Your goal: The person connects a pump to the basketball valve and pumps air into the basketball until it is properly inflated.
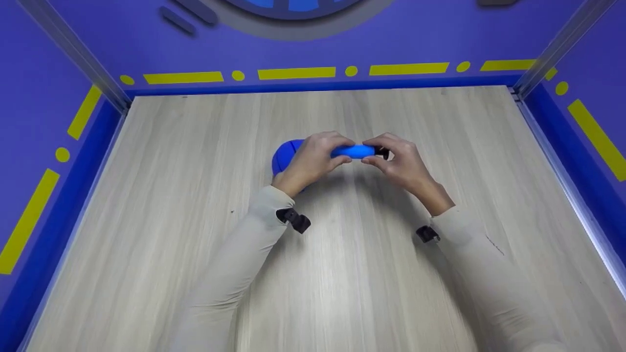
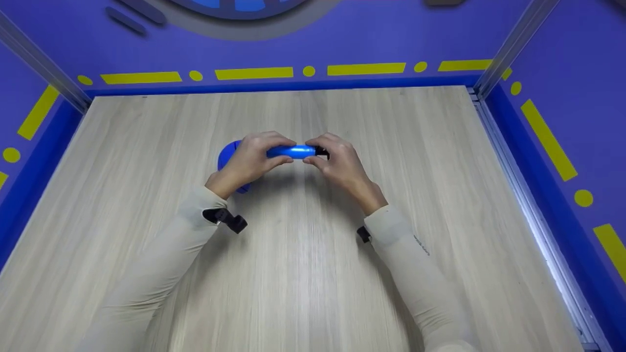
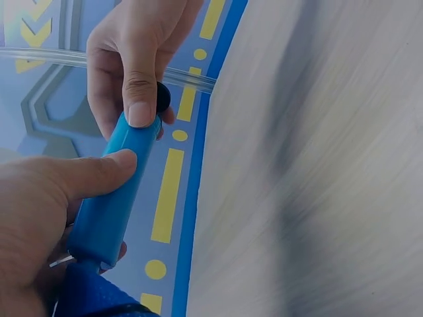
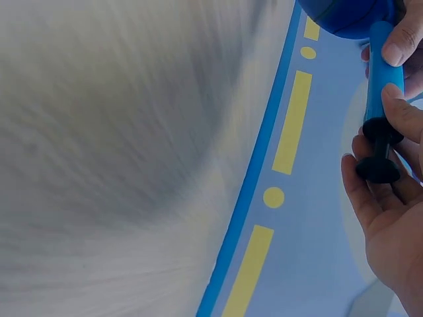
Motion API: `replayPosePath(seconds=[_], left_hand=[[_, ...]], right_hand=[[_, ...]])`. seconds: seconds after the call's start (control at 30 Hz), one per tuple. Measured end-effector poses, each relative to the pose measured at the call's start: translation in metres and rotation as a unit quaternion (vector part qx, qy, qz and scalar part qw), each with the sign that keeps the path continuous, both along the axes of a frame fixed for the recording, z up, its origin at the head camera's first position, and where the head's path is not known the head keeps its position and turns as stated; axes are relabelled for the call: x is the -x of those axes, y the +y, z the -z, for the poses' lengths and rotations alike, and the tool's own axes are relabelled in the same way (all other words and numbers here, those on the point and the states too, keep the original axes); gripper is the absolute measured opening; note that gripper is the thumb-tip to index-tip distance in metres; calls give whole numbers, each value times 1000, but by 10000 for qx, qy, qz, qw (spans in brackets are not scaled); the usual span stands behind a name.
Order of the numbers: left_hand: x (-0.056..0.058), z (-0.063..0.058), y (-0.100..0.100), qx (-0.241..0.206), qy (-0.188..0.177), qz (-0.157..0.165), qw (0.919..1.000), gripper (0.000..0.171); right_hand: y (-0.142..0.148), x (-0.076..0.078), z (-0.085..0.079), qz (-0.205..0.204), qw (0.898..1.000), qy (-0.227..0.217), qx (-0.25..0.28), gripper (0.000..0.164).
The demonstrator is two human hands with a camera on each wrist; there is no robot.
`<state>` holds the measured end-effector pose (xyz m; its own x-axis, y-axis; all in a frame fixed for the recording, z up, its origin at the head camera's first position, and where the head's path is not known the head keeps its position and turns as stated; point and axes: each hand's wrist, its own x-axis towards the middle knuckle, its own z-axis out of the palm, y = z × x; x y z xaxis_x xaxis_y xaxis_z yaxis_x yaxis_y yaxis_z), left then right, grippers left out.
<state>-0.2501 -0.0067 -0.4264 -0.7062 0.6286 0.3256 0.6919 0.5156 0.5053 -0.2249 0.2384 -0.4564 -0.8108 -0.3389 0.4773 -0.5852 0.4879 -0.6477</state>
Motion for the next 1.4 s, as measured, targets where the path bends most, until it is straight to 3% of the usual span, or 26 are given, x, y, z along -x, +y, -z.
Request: replayPosePath(seconds=[0.43, 0.97, 1.4], left_hand=[[1, 5, -4, -222, -15, 75, 9997, 31], [-6, 1, 14, 388, 255, -226, 9987, 38], [-10, 11, 24, -6, 386, -341, 9987, 37]], right_hand=[[14, -3, 2, -40, 9995, -297, -40, 37], [8, -4, 2, -83, 9999, 40, 116, 30], [5, -6, 0, -165, 9982, -45, 575, 30]])
